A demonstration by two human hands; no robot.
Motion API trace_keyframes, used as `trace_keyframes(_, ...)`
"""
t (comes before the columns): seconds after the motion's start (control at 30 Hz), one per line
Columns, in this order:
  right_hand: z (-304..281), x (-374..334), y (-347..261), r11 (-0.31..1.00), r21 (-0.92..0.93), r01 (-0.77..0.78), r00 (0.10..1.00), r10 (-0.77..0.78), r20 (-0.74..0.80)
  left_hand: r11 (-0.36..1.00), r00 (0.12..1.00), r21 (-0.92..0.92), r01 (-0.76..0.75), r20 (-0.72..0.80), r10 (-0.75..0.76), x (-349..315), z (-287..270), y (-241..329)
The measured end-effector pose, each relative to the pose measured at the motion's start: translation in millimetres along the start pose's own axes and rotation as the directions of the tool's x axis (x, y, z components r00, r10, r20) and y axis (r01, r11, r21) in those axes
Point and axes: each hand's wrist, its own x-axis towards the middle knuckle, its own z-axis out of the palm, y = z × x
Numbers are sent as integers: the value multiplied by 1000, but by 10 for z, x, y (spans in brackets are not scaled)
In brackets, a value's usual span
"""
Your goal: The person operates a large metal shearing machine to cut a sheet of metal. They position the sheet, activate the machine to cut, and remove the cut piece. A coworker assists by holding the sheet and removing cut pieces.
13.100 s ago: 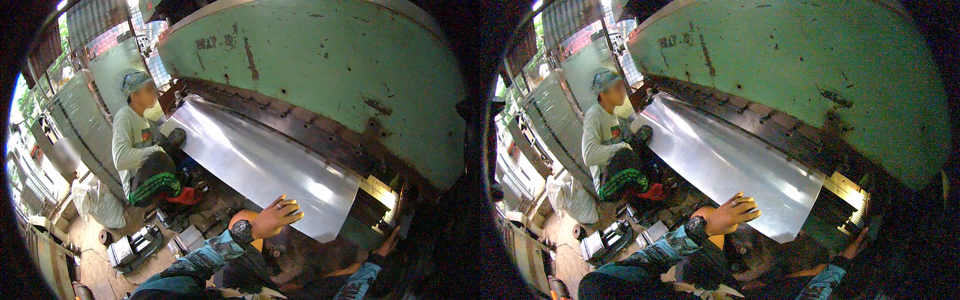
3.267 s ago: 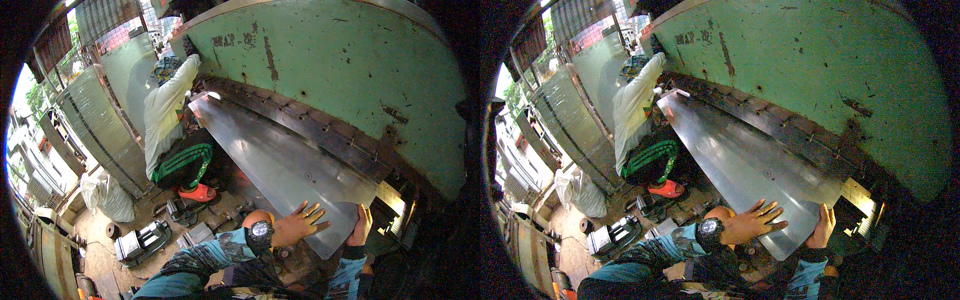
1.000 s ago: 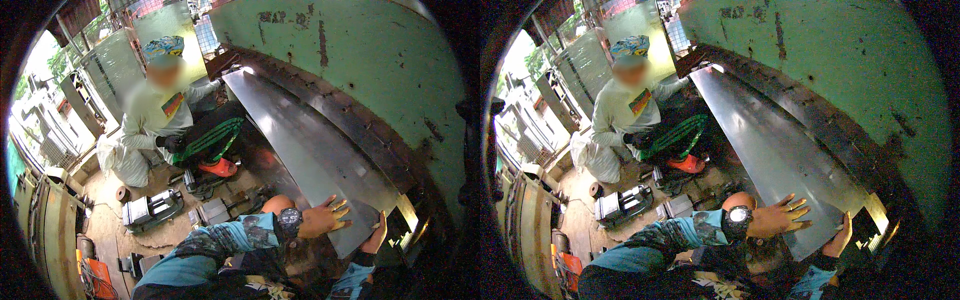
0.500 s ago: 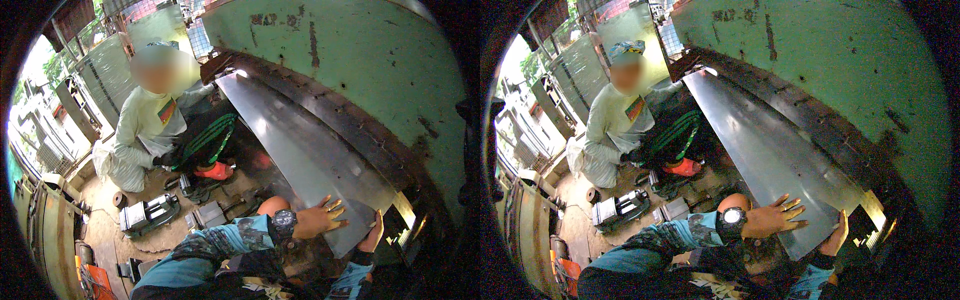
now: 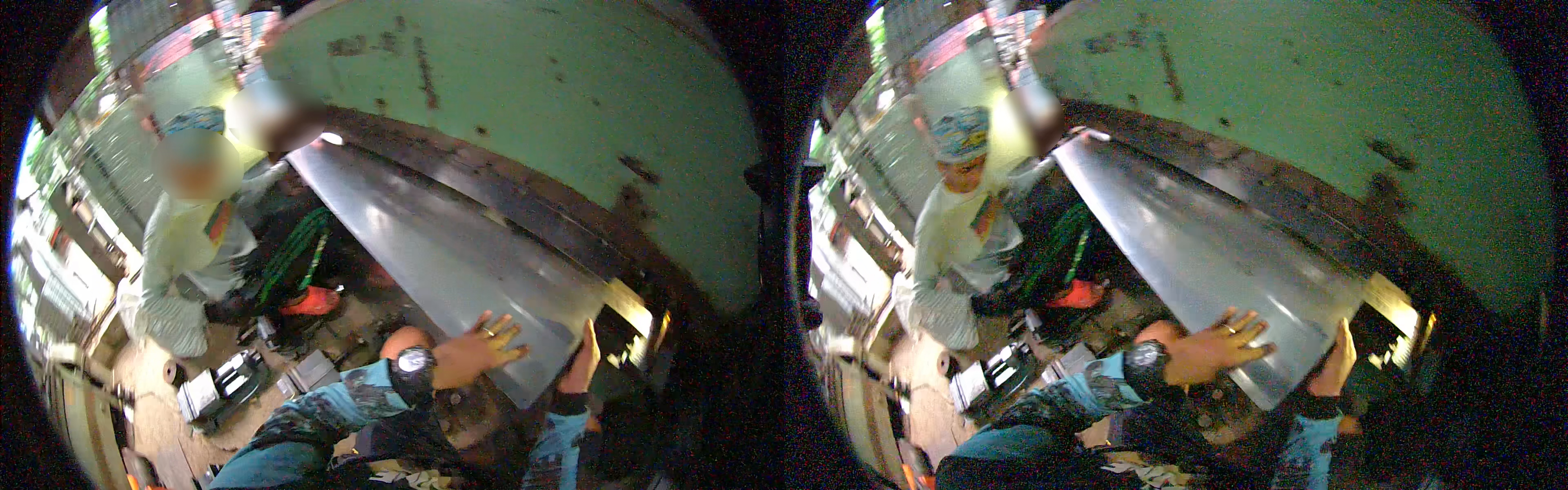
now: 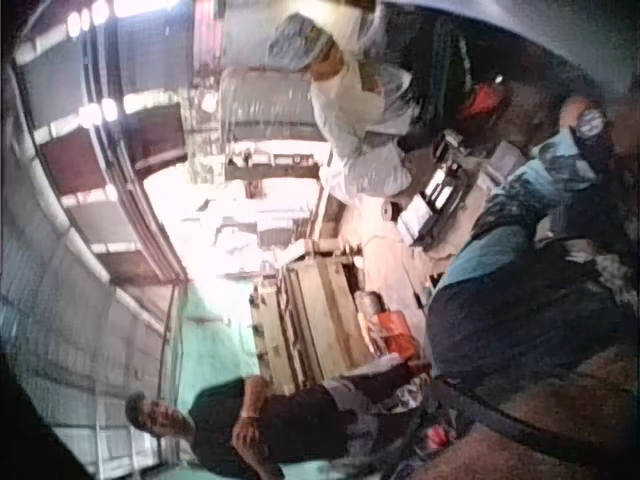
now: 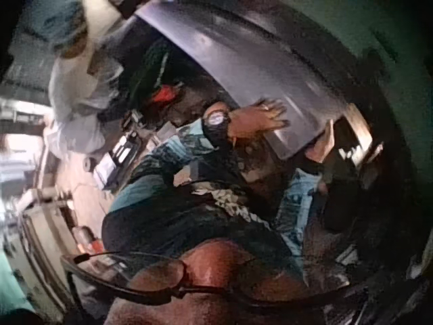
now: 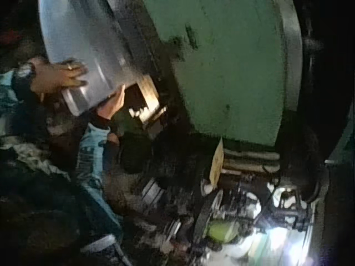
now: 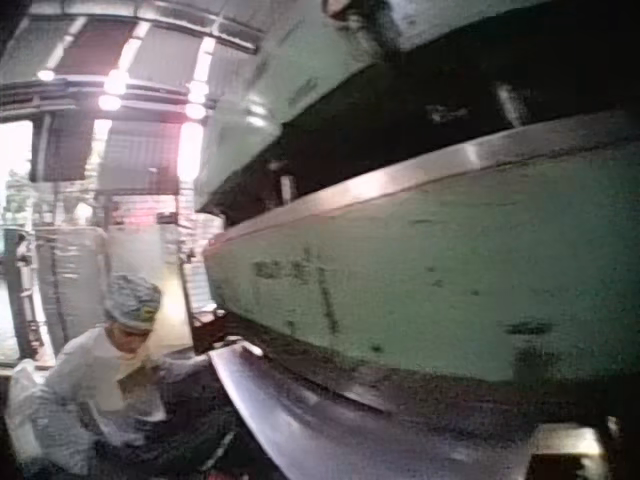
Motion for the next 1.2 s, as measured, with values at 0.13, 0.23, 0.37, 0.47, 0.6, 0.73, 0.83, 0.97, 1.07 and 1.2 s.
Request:
trace_keyframes(0.13,-27,-348,-206,845,-467,262,889,-400,-225,988,999,-154,-20,-32,15,-56,-131,-18)
trace_keyframes(0.23,-30,-734,-559,702,-532,474,759,-632,-158,978,999,-204,-29,-29,24,-77,-278,-4)
trace_keyframes(0.37,122,-1222,-1249,607,-498,620,746,-653,134,971,1000,-237,6,-3,-7,-15,-404,66)
trace_keyframes(0.47,150,-1424,-1877,318,-486,814,581,-483,655,973,1000,-229,18,-9,-21,17,-427,76)
trace_keyframes(0.6,490,-1493,-2177,118,-280,953,289,-642,711,979,1000,-204,10,-13,-13,13,-391,58)
trace_keyframes(0.73,808,-1863,-2418,228,-575,786,589,-561,582,981,999,-196,-3,-38,-4,35,-370,71)
trace_keyframes(0.83,861,-1760,-2464,235,-465,853,509,-571,645,966,994,-257,29,-93,-55,42,-382,114)
trace_keyframes(0.97,870,-1635,-2485,298,-396,869,495,-544,678,974,998,-225,7,-52,-19,2,-447,87)
trace_keyframes(1.07,882,-1635,-2521,383,-405,831,554,-495,669,982,999,-190,-2,-54,-8,-9,-433,97)
trace_keyframes(1.2,823,-1644,-2453,585,-463,666,724,-355,592,981,997,-194,-15,-78,-1,8,-366,95)
